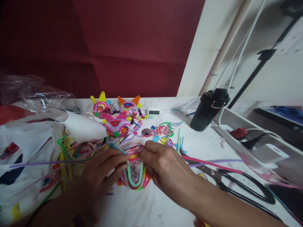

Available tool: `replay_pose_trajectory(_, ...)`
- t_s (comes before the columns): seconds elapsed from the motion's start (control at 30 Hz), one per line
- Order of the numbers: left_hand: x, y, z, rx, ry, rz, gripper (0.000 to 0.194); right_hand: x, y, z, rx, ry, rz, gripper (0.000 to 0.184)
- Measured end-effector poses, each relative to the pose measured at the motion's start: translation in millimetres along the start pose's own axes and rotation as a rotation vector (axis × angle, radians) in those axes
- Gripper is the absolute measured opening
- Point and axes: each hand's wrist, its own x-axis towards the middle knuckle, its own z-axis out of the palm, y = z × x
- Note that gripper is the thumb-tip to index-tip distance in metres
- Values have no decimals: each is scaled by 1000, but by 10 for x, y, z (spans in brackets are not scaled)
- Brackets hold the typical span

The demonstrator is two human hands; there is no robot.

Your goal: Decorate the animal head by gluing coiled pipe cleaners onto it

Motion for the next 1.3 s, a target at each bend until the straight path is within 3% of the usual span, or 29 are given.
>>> replay_pose_trajectory(0.23, -1, -28, -4, 38, 11, 83, 18, 6, 12, 16, 5, -40, 13, 27)
replay_pose_trajectory(0.47, 8, -20, -7, 47, -3, 81, 20, 5, 8, 23, 12, -49, 15, 27)
replay_pose_trajectory(0.9, -13, -50, 16, 87, 13, 126, 23, -92, 108, -16, 46, 8, 114, 16)
replay_pose_trajectory(1.1, -17, -69, 34, 103, 27, 119, 20, -90, 121, 10, 51, -1, 109, 17)
replay_pose_trajectory(1.3, -8, -63, 41, 62, 37, 94, 15, -96, 91, -56, 80, 88, 78, 16)
